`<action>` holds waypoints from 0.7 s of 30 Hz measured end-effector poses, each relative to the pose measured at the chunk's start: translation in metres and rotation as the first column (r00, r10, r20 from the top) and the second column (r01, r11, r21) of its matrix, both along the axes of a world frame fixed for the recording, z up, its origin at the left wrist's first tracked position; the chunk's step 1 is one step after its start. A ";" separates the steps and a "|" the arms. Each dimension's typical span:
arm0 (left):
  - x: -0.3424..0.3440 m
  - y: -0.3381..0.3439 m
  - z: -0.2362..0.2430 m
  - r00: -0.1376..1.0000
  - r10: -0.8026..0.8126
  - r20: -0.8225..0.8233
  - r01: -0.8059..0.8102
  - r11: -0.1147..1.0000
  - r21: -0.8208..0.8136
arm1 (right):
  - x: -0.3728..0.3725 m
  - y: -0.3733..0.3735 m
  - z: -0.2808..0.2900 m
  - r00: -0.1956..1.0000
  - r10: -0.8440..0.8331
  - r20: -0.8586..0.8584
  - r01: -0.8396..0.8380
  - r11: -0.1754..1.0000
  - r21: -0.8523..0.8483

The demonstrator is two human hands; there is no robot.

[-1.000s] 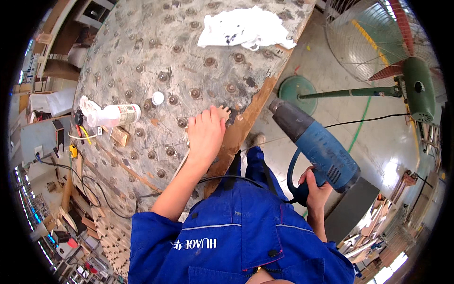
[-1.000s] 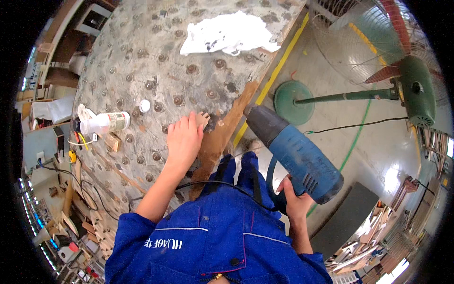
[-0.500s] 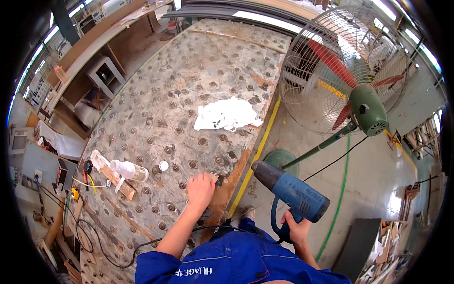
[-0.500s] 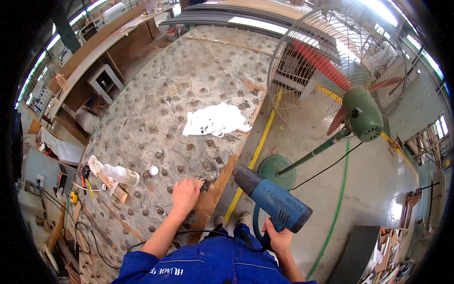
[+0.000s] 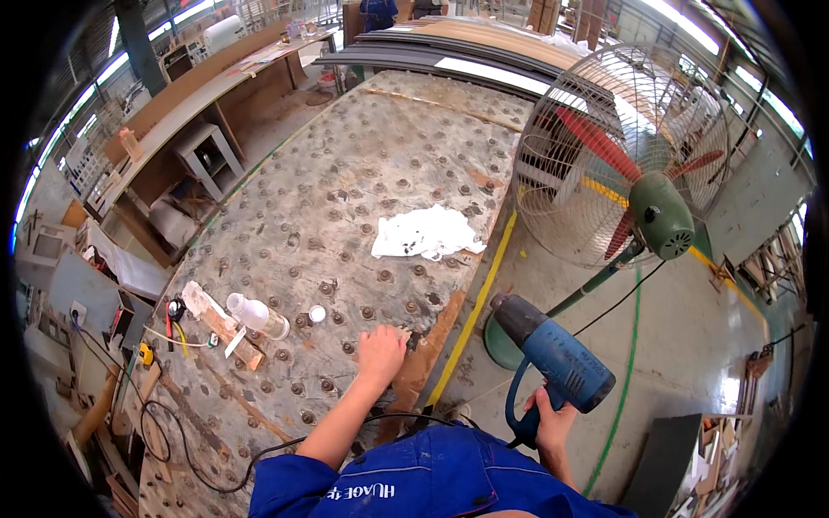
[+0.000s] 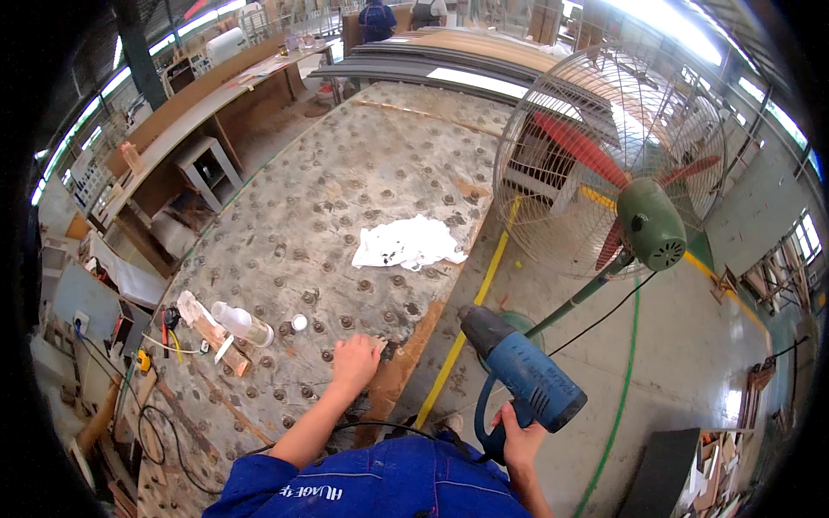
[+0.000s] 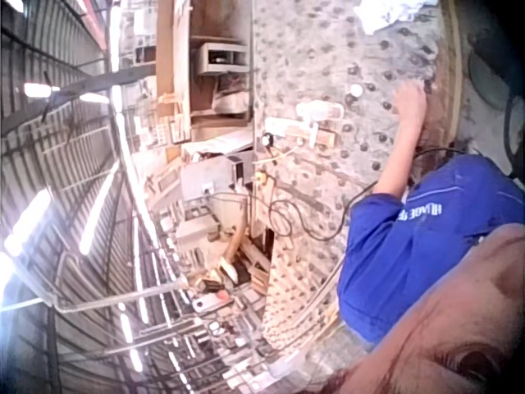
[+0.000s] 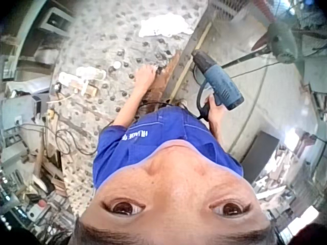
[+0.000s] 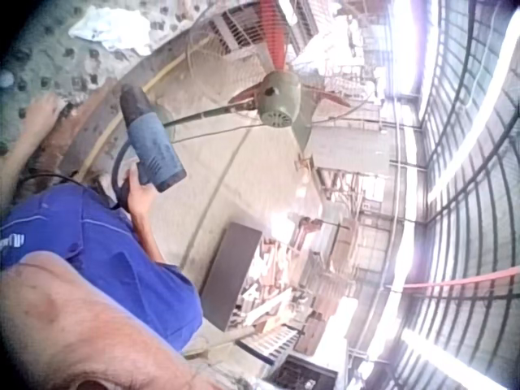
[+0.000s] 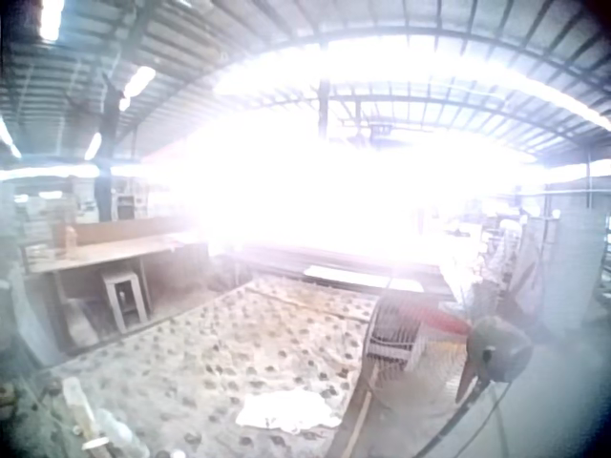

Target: The person applies a heat gun to wood components, wipes the surface with a cloth, and uses a small scraper tool to smooth and bond the veneer material to the edges of the wood pieces.

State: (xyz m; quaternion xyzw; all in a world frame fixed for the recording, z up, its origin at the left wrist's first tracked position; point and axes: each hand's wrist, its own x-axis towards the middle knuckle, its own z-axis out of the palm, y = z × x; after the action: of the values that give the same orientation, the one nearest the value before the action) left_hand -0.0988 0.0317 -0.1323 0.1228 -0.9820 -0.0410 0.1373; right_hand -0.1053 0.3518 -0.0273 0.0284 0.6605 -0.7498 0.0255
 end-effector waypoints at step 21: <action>0.000 0.003 0.002 1.000 0.027 0.011 -0.027 1.000 0.011 | 0.015 0.003 0.013 0.997 -0.068 -0.021 0.067 0.997 -0.036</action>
State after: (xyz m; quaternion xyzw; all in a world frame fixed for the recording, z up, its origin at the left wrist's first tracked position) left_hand -0.0987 0.0349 -0.1307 0.1372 -0.9808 -0.0441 0.1316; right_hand -0.0902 0.3549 -0.0139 0.0420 0.6462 -0.7620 -0.0066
